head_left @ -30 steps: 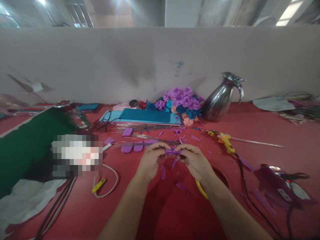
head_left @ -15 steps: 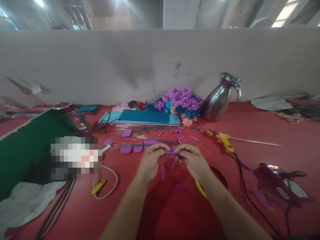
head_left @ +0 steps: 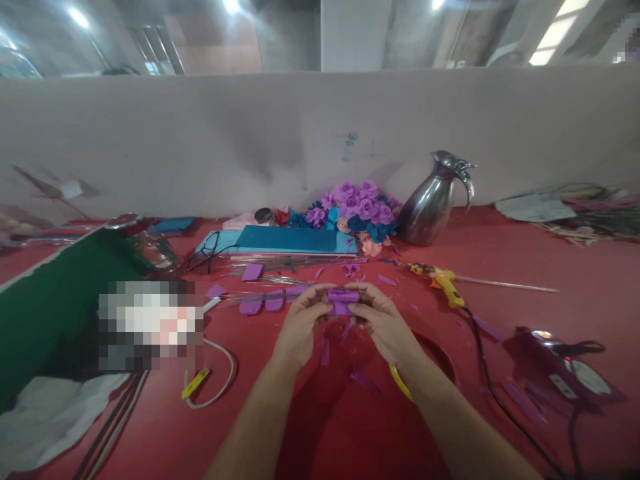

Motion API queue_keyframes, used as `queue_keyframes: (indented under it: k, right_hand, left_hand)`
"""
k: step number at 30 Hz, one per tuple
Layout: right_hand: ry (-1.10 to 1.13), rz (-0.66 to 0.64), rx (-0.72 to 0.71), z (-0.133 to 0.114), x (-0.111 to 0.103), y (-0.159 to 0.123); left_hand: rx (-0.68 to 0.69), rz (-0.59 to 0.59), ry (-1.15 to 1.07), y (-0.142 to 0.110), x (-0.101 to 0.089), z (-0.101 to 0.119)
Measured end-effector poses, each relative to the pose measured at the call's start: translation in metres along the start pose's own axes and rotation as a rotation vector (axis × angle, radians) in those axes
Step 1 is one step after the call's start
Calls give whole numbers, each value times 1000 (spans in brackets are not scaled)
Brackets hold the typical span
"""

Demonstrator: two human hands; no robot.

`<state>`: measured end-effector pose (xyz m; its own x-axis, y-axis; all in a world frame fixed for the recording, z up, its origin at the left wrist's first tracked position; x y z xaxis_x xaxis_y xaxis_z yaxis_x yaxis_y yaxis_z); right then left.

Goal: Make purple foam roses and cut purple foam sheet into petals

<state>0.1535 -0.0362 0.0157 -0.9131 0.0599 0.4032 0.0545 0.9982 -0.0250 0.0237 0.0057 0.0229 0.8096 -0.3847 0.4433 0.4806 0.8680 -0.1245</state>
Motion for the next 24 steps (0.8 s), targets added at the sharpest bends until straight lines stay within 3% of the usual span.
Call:
queue_keyframes:
  k: [4, 13, 24]
  right_hand:
    - [-64, 3, -3, 4, 1, 0]
    - [-168, -43, -58, 4, 2, 1]
    - [-60, 22, 2, 3, 0, 1]
  left_hand:
    - [-66, 28, 58, 1, -2, -7]
    - [-18, 22, 106, 2, -4, -7]
    - [-48, 58, 20, 0, -5, 2]
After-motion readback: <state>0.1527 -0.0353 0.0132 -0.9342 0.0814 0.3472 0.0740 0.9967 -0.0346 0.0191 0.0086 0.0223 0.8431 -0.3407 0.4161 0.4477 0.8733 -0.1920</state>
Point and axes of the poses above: each hand's wrist, its own y-axis towards the middle knuckle, its own x-axis out of the palm, z = x × y, the point moved 3 cm from there along y, towards the middle knuckle, and after that the axes turned 7 degrees about -z, right-handed, at the moved point
